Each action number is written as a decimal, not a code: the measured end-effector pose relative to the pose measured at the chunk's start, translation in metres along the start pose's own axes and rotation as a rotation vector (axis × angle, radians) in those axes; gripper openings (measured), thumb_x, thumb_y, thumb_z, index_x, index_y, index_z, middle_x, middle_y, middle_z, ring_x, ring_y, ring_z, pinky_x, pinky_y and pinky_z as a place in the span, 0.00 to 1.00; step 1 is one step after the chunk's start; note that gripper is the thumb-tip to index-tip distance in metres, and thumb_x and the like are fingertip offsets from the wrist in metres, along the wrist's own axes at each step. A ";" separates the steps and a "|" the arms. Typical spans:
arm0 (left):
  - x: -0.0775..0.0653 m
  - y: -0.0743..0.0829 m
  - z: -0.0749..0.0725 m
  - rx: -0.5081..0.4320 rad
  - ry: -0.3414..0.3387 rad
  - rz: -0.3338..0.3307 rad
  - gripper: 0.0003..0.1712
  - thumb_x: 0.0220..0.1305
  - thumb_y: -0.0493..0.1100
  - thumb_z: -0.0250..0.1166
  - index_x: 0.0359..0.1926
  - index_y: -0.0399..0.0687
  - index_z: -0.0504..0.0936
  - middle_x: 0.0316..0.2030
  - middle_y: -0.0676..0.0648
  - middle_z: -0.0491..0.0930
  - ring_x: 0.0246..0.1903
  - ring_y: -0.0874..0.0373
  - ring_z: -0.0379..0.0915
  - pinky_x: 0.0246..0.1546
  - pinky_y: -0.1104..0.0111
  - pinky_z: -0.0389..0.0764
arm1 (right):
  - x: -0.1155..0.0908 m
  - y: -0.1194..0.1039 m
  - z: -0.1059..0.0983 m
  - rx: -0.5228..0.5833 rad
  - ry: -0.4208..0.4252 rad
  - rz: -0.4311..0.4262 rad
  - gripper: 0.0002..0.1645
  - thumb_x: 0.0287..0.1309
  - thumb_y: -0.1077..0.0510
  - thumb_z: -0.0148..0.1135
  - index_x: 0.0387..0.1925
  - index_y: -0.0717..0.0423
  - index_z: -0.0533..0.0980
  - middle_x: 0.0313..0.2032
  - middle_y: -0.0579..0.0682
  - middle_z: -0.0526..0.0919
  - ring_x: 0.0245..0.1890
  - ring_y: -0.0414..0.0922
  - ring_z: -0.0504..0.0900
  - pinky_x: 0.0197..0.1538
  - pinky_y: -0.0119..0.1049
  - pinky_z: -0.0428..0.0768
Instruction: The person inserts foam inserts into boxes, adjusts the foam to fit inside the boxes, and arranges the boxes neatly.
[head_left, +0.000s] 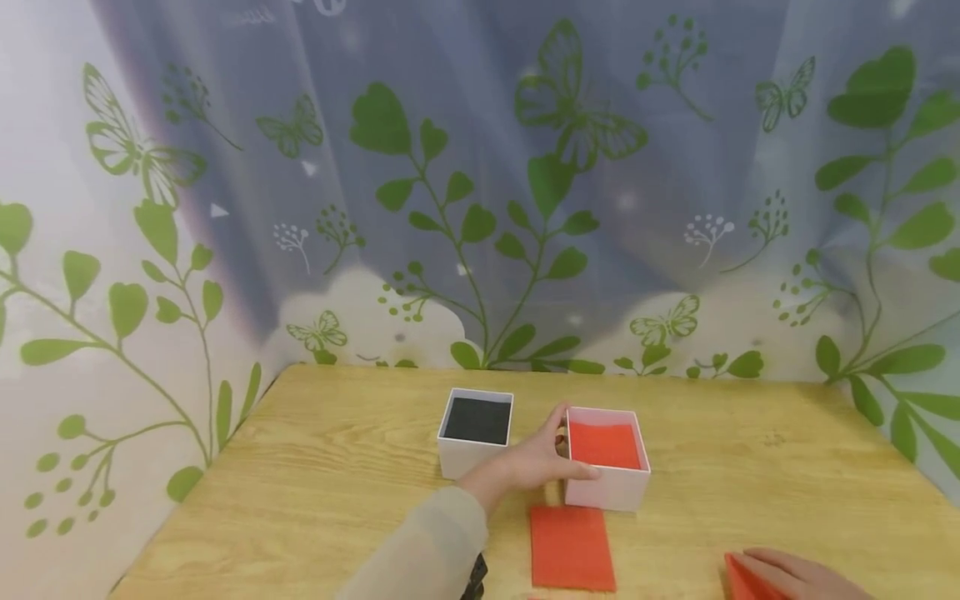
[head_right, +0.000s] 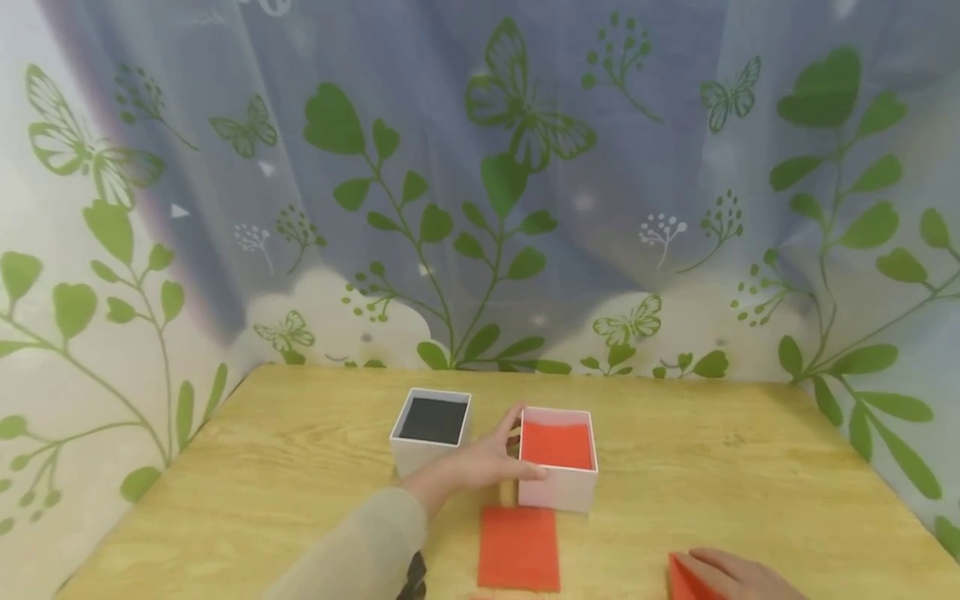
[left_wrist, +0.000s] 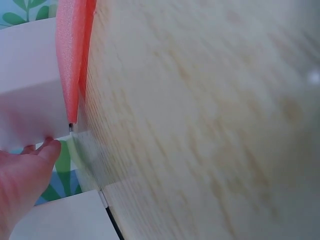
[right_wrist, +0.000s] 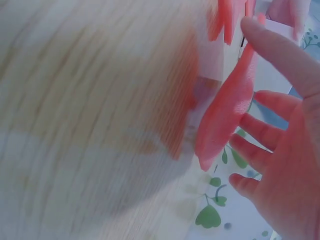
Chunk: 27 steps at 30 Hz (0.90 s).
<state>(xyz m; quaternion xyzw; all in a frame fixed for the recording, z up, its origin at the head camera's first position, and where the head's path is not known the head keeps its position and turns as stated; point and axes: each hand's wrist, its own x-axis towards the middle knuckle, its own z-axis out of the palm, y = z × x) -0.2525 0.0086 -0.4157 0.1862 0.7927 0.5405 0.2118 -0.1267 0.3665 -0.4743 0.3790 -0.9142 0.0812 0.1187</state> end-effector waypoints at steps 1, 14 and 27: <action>0.000 0.001 -0.001 0.000 -0.001 0.003 0.61 0.50 0.49 0.72 0.73 0.59 0.37 0.66 0.47 0.58 0.64 0.50 0.55 0.61 0.52 0.58 | 0.002 0.000 -0.003 0.025 -0.044 0.020 0.42 0.47 0.45 0.69 0.64 0.30 0.62 0.52 0.36 0.73 0.46 0.32 0.74 0.34 0.31 0.75; -0.003 -0.001 -0.006 -0.032 -0.015 0.007 0.61 0.51 0.49 0.72 0.73 0.57 0.36 0.66 0.47 0.57 0.65 0.50 0.54 0.62 0.54 0.59 | 0.031 -0.016 -0.019 0.242 -0.327 0.175 0.38 0.56 0.40 0.60 0.67 0.42 0.62 0.58 0.48 0.70 0.53 0.37 0.70 0.43 0.36 0.75; -0.003 0.003 -0.002 -0.018 -0.032 0.008 0.62 0.52 0.50 0.71 0.73 0.56 0.34 0.68 0.46 0.55 0.64 0.51 0.56 0.61 0.58 0.61 | 0.050 -0.040 -0.037 0.335 -0.455 0.385 0.50 0.51 0.32 0.60 0.69 0.50 0.58 0.62 0.53 0.63 0.53 0.53 0.69 0.44 0.44 0.76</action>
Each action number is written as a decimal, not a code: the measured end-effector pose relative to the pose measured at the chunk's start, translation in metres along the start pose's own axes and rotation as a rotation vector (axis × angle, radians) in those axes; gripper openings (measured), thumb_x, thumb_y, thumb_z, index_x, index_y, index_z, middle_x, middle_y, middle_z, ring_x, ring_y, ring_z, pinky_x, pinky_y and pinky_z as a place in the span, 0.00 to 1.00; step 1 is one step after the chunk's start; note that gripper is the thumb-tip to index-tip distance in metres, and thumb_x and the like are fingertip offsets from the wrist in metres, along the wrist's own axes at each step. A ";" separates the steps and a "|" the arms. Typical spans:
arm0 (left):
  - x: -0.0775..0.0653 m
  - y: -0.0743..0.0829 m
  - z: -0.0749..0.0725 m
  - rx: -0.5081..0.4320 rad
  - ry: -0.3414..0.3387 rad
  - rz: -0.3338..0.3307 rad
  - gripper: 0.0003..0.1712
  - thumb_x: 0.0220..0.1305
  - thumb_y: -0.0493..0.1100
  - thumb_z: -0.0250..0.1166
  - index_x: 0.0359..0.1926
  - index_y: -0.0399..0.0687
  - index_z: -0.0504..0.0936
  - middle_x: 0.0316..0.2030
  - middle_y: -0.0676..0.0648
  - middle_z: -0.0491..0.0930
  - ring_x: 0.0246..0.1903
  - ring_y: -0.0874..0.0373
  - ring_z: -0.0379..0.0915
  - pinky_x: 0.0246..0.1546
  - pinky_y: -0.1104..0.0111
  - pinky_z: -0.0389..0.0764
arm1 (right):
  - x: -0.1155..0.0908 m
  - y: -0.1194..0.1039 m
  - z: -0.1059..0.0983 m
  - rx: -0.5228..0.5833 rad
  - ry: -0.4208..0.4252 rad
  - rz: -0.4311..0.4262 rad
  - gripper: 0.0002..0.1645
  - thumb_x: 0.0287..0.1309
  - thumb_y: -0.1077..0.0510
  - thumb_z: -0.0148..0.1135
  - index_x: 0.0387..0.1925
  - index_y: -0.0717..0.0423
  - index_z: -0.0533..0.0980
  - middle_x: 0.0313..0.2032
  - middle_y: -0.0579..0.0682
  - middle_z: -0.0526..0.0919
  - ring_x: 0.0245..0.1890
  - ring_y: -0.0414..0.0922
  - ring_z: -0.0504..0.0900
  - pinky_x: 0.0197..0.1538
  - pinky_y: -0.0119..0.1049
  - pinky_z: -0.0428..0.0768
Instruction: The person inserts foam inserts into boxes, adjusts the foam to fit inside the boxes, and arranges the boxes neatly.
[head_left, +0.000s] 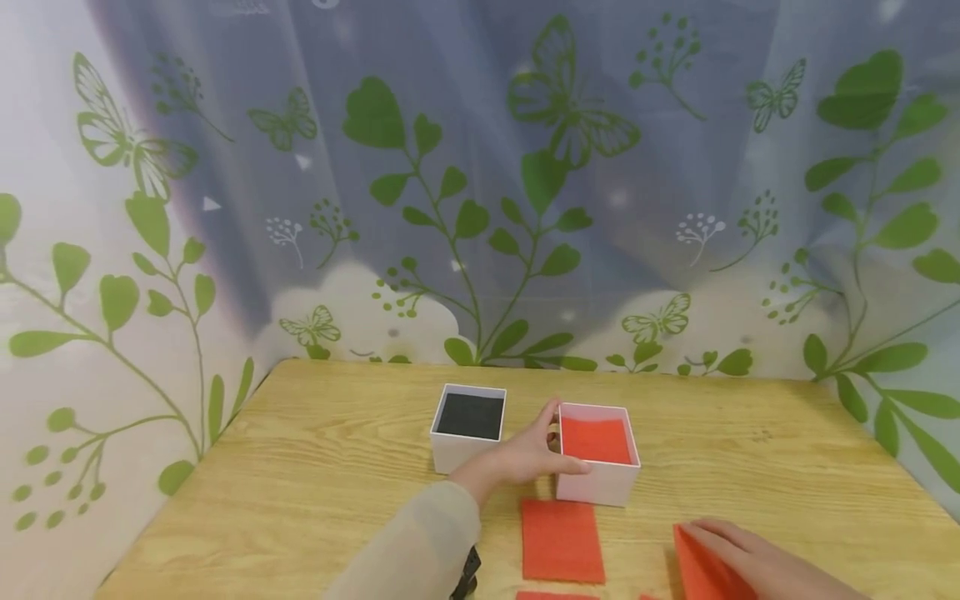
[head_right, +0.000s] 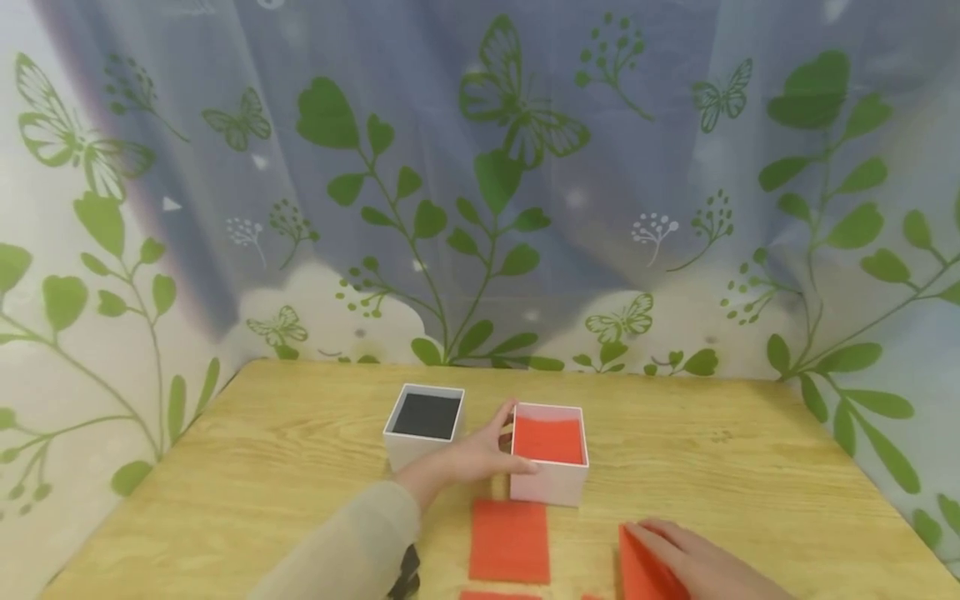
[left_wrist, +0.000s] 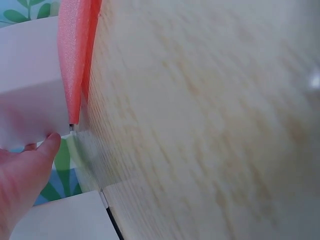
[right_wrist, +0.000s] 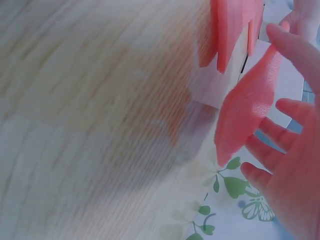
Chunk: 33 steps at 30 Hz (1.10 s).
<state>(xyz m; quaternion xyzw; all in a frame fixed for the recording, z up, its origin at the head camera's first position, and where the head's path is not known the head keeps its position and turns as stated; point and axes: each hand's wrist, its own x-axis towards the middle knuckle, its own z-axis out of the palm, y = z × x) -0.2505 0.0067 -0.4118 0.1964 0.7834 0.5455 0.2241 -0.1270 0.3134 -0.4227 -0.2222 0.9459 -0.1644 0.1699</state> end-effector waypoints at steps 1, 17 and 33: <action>0.000 0.000 0.000 -0.001 0.000 -0.001 0.62 0.52 0.49 0.71 0.73 0.57 0.33 0.67 0.46 0.55 0.64 0.51 0.56 0.61 0.57 0.61 | 0.000 -0.002 -0.001 -0.005 0.007 0.005 0.50 0.50 0.31 0.60 0.69 0.49 0.57 0.62 0.52 0.63 0.54 0.54 0.69 0.44 0.45 0.76; 0.004 -0.003 -0.001 -0.015 -0.008 0.012 0.61 0.52 0.49 0.71 0.73 0.57 0.34 0.67 0.46 0.56 0.65 0.51 0.55 0.61 0.56 0.60 | -0.005 -0.021 -0.016 -0.114 0.167 -0.101 0.50 0.47 0.29 0.61 0.69 0.39 0.57 0.61 0.47 0.66 0.55 0.54 0.69 0.46 0.48 0.75; 0.002 -0.002 0.000 0.004 -0.003 -0.001 0.62 0.52 0.51 0.71 0.73 0.57 0.33 0.68 0.46 0.54 0.65 0.51 0.55 0.61 0.56 0.60 | 0.008 -0.034 -0.038 -0.351 0.462 -0.292 0.49 0.48 0.32 0.64 0.68 0.46 0.62 0.60 0.45 0.68 0.55 0.45 0.70 0.46 0.45 0.77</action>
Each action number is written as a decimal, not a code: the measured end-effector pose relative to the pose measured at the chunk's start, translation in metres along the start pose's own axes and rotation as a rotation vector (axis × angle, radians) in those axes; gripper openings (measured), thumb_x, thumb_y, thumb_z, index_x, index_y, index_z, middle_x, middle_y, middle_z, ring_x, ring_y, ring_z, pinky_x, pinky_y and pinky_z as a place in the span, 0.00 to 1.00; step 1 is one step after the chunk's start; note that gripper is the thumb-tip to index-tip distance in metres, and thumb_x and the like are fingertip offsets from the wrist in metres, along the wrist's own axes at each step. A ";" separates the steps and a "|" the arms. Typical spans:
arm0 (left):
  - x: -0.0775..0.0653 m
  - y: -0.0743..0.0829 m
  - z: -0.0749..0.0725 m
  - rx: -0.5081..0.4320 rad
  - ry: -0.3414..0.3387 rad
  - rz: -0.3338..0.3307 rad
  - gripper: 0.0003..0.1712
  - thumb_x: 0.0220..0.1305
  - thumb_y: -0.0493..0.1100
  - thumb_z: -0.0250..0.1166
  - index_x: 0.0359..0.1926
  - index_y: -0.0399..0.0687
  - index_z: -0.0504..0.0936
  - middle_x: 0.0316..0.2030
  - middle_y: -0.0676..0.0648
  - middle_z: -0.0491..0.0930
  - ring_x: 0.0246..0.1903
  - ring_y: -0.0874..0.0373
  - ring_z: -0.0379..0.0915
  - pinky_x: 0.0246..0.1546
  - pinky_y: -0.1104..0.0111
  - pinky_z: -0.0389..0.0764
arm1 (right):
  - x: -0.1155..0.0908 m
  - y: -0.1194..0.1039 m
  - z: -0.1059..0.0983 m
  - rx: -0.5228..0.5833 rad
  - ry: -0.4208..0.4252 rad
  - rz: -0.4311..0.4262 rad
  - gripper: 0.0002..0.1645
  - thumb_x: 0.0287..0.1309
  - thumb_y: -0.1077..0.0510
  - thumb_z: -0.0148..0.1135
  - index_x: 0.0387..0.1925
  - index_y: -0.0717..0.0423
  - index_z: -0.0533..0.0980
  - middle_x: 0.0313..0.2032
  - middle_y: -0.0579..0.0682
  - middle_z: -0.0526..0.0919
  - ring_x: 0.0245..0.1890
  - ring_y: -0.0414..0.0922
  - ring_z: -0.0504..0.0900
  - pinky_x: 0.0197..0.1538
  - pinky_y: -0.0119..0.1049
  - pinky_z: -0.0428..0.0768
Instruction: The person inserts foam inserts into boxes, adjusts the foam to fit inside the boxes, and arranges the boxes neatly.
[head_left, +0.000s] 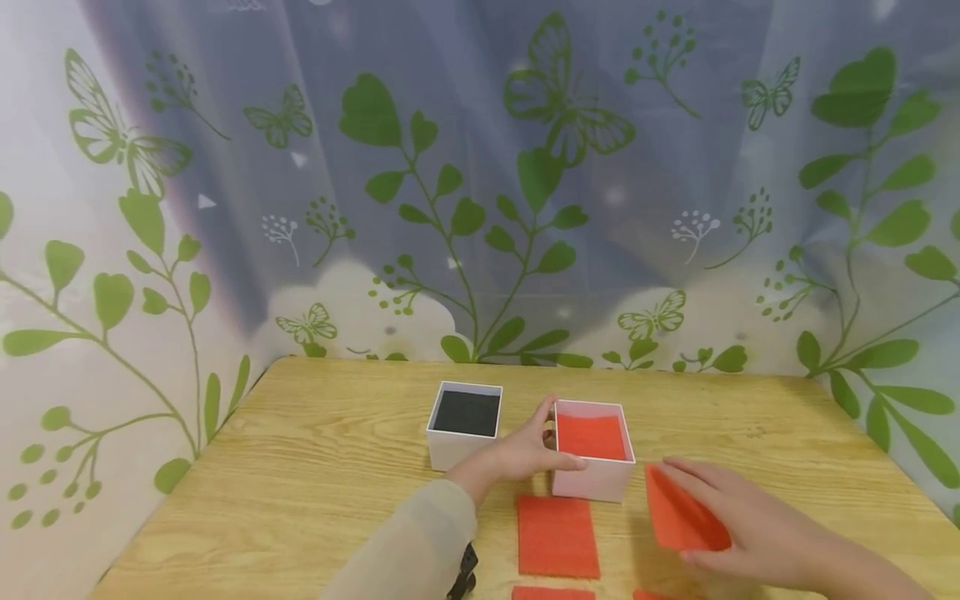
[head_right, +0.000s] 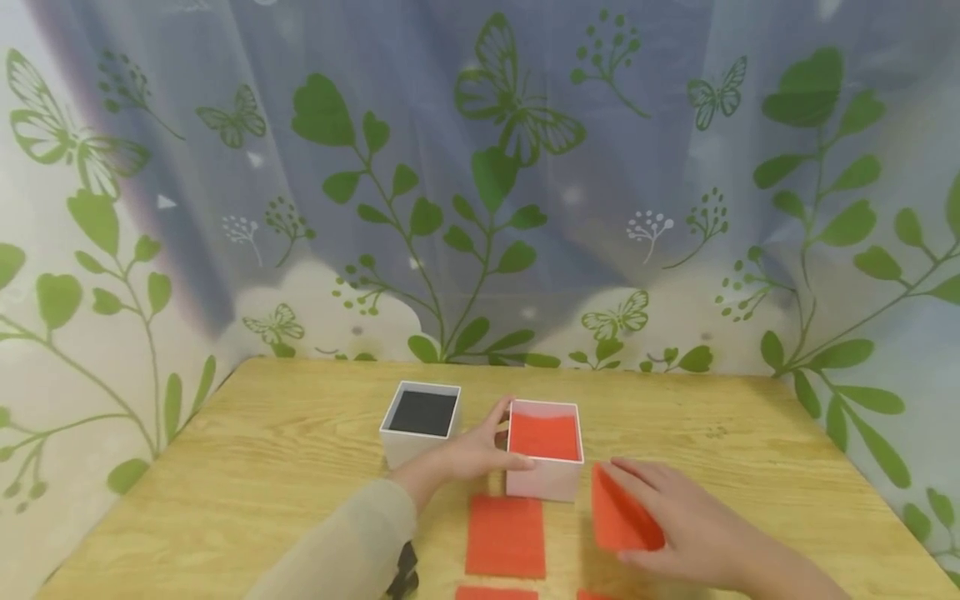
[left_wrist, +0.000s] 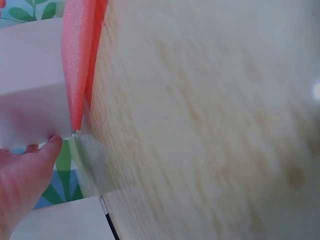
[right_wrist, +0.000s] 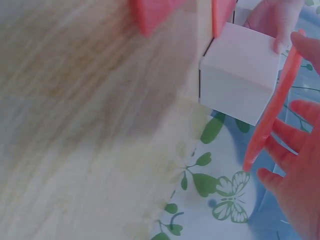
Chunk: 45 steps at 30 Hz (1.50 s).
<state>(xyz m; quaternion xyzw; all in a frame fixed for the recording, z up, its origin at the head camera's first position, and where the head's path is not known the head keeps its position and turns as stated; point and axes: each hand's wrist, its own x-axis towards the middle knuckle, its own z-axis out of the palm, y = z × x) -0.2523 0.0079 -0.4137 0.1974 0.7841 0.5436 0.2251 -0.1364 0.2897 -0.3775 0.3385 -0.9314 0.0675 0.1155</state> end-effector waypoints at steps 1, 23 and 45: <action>0.000 0.000 0.000 0.005 0.005 -0.001 0.62 0.52 0.51 0.71 0.73 0.57 0.34 0.68 0.46 0.54 0.65 0.50 0.55 0.61 0.56 0.60 | 0.003 0.000 -0.001 0.003 0.004 0.000 0.49 0.47 0.32 0.64 0.67 0.46 0.62 0.60 0.45 0.68 0.55 0.45 0.70 0.47 0.45 0.77; -0.005 0.005 0.008 0.027 0.074 0.042 0.62 0.51 0.49 0.72 0.73 0.54 0.37 0.65 0.45 0.58 0.62 0.49 0.58 0.59 0.54 0.63 | 0.067 0.005 -0.011 0.177 -0.095 0.041 0.51 0.49 0.33 0.63 0.68 0.53 0.60 0.63 0.56 0.64 0.59 0.59 0.65 0.52 0.58 0.69; -0.002 -0.002 0.004 0.180 0.095 0.074 0.64 0.47 0.52 0.74 0.73 0.48 0.39 0.68 0.47 0.56 0.64 0.52 0.55 0.61 0.53 0.59 | 0.114 0.001 0.002 0.240 -0.147 0.000 0.50 0.48 0.40 0.68 0.67 0.59 0.61 0.63 0.57 0.65 0.60 0.58 0.64 0.54 0.56 0.69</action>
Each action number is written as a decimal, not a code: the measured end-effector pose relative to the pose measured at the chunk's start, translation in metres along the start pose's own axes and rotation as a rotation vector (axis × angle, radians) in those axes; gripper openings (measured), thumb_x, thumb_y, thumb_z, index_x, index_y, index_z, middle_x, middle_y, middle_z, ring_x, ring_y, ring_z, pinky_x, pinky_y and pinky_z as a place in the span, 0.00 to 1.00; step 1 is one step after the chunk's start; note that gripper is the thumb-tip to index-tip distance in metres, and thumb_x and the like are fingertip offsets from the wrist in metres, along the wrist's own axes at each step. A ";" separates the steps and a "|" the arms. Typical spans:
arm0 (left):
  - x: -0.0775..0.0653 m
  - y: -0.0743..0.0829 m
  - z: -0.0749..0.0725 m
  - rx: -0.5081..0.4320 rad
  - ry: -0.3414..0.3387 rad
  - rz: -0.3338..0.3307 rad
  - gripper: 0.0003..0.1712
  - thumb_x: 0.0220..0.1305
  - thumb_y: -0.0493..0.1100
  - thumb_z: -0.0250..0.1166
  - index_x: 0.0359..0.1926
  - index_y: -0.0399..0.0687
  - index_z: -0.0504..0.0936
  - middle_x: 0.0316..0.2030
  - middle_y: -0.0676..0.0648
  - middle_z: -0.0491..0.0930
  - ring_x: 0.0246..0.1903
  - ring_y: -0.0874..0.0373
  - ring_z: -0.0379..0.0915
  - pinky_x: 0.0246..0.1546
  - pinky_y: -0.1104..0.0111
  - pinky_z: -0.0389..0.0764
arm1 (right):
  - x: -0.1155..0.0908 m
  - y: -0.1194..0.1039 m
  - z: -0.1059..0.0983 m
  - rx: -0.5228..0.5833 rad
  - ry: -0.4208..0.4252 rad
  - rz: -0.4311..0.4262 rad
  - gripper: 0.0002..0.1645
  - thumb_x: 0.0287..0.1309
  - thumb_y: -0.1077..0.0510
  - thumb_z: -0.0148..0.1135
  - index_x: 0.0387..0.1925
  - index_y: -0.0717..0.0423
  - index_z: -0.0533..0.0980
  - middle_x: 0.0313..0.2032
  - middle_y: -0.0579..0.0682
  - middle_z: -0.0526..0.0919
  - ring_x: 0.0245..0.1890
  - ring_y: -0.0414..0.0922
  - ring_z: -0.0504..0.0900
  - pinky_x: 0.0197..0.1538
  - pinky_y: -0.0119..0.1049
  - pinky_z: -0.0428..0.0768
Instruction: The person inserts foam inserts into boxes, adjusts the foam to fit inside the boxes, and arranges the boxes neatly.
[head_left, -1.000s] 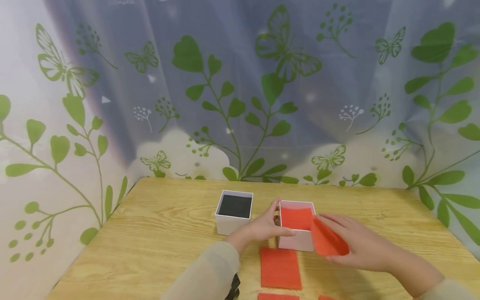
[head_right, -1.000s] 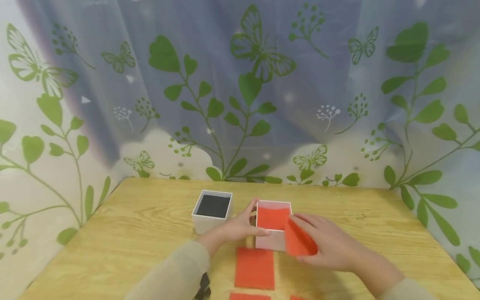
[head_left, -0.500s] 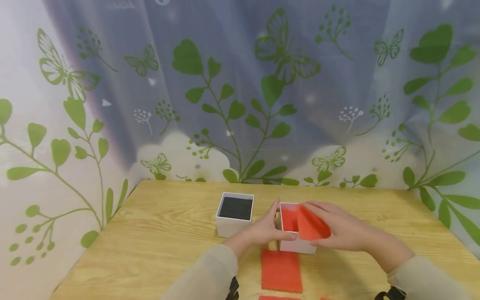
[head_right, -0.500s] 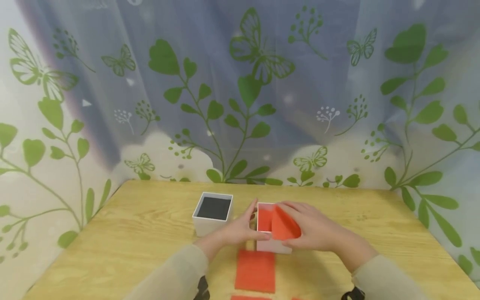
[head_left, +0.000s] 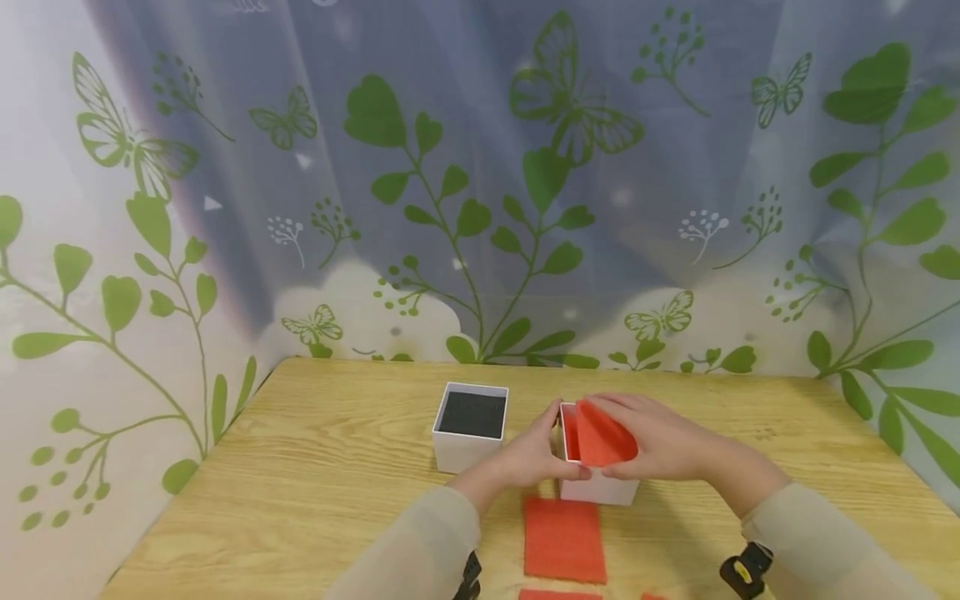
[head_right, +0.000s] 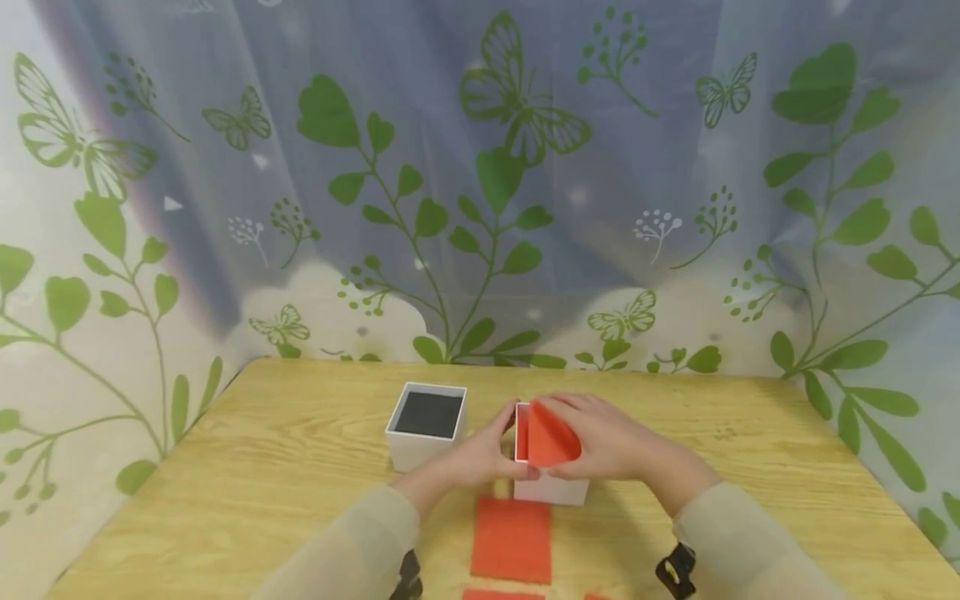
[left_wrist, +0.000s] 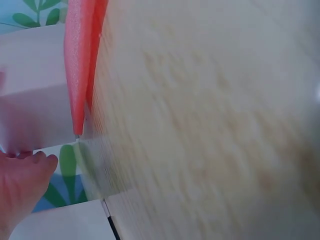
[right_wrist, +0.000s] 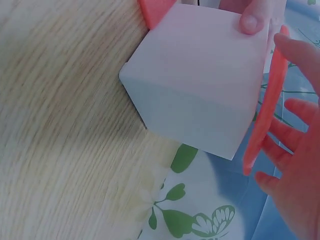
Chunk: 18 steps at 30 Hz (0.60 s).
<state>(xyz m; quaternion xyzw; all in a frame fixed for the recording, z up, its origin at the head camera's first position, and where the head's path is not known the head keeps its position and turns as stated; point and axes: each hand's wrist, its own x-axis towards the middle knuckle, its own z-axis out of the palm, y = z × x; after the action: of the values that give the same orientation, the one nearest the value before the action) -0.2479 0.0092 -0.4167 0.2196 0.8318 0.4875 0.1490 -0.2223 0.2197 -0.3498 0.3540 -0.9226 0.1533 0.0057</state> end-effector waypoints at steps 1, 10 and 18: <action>0.000 0.000 0.000 0.004 -0.003 0.004 0.63 0.46 0.52 0.74 0.73 0.48 0.41 0.67 0.48 0.57 0.63 0.52 0.56 0.61 0.53 0.59 | 0.001 0.000 0.000 0.001 -0.003 -0.002 0.49 0.48 0.41 0.68 0.67 0.59 0.61 0.63 0.57 0.65 0.60 0.58 0.64 0.54 0.56 0.68; 0.002 0.002 -0.001 -0.013 -0.019 0.063 0.50 0.47 0.48 0.75 0.66 0.56 0.54 0.58 0.54 0.65 0.56 0.58 0.62 0.58 0.58 0.64 | 0.013 0.002 0.002 0.022 -0.004 -0.028 0.49 0.45 0.46 0.70 0.65 0.60 0.63 0.62 0.57 0.66 0.59 0.57 0.65 0.53 0.54 0.69; 0.002 0.000 -0.001 -0.025 -0.022 0.053 0.56 0.46 0.48 0.76 0.70 0.54 0.49 0.62 0.52 0.62 0.61 0.56 0.58 0.60 0.58 0.61 | 0.020 0.005 0.001 0.075 -0.061 -0.002 0.51 0.44 0.45 0.71 0.66 0.61 0.60 0.62 0.60 0.65 0.59 0.58 0.64 0.52 0.53 0.70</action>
<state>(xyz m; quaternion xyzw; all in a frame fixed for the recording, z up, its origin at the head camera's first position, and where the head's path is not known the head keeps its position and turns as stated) -0.2505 0.0096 -0.4157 0.2450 0.8180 0.4990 0.1478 -0.2404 0.2099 -0.3493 0.3594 -0.9156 0.1768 -0.0355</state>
